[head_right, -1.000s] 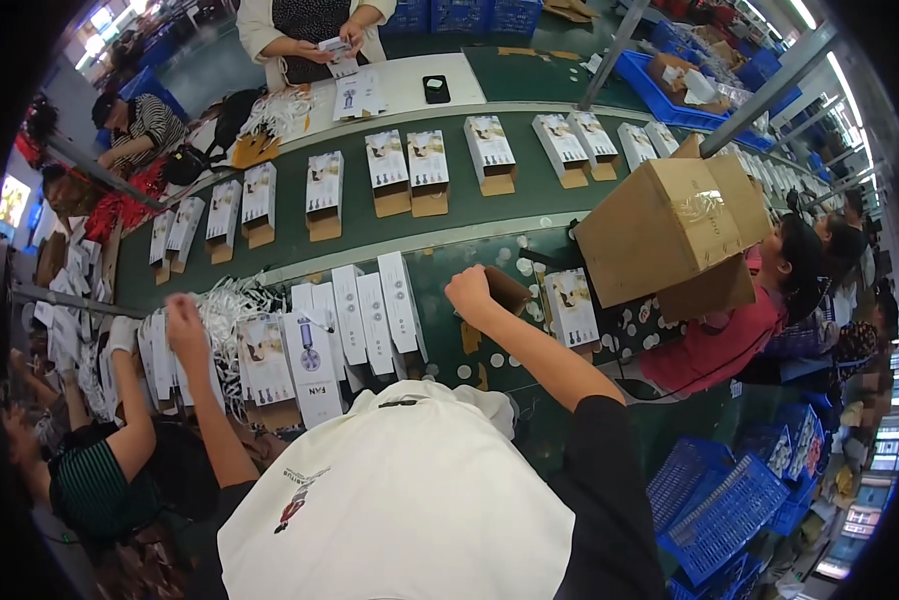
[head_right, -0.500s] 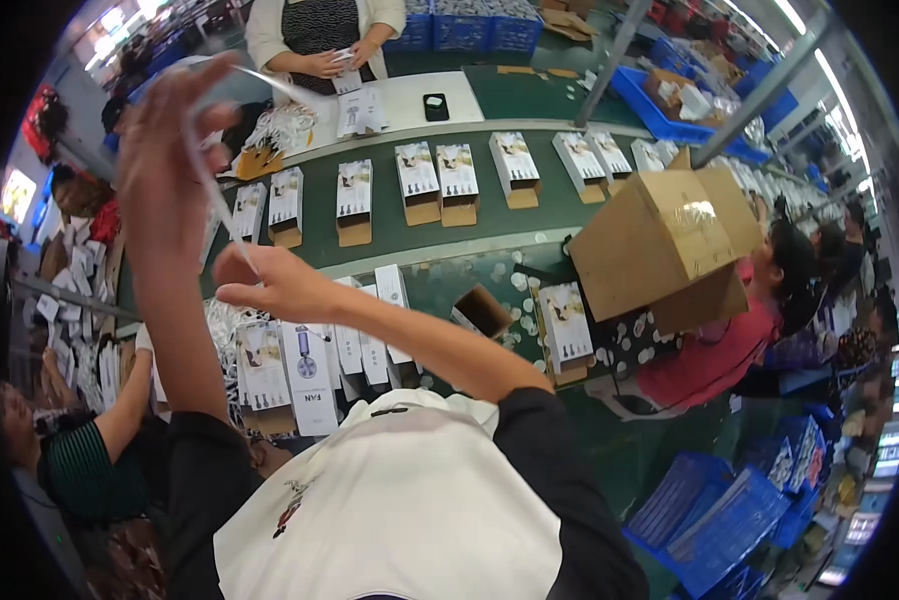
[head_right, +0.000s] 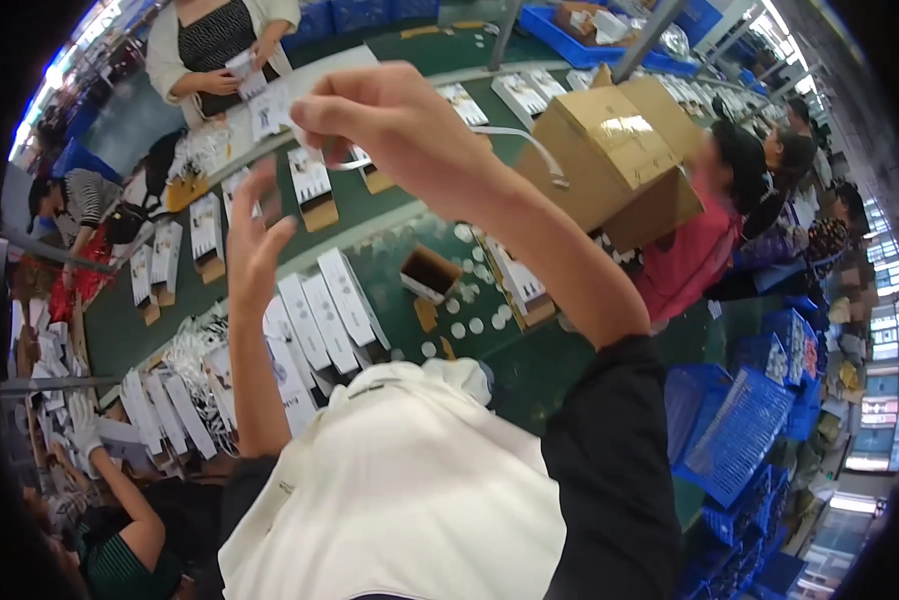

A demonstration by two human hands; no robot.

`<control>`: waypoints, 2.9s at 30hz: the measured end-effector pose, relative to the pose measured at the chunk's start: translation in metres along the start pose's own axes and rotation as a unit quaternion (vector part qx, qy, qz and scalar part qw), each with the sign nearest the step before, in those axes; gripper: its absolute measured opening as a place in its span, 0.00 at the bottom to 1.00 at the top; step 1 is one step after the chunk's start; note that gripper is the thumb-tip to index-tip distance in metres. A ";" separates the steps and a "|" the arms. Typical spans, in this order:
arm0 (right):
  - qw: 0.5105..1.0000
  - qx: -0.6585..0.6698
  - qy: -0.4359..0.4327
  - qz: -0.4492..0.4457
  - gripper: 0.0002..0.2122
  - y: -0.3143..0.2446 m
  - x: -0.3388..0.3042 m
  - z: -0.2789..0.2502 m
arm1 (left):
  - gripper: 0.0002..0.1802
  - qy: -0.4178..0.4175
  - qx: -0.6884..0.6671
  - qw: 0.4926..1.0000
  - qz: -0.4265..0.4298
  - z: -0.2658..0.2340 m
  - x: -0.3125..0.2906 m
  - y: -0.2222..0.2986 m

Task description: The person assembles product boxes by hand on a factory assembly line, inserting white straps and folding the flaps of the boxes.

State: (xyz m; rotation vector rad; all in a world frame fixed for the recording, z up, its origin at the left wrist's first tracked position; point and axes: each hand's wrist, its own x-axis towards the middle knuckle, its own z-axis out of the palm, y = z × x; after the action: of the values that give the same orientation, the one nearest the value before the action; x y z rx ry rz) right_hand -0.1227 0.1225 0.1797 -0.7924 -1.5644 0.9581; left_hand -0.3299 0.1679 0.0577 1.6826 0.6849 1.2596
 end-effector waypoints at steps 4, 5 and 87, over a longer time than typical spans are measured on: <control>0.991 -0.106 -0.035 0.073 0.11 -0.039 -0.008 0.014 | 0.32 -0.194 -0.159 0.968 0.033 0.074 0.021 0.044; 0.994 -0.091 -0.037 0.040 0.12 -0.036 -0.009 0.010 | 0.23 -0.272 -0.199 0.940 -0.051 0.075 0.030 0.045; 0.871 -0.014 -0.020 0.490 0.08 0.316 -0.149 0.222 | 0.48 0.338 0.081 0.854 -0.387 -0.419 -0.101 -0.408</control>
State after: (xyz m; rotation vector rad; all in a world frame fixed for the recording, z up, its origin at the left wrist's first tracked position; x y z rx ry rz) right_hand -0.3108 0.0977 -0.1883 -1.6637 -1.1577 1.6662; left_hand -0.7247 0.4025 -0.3187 0.8436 1.7261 1.1678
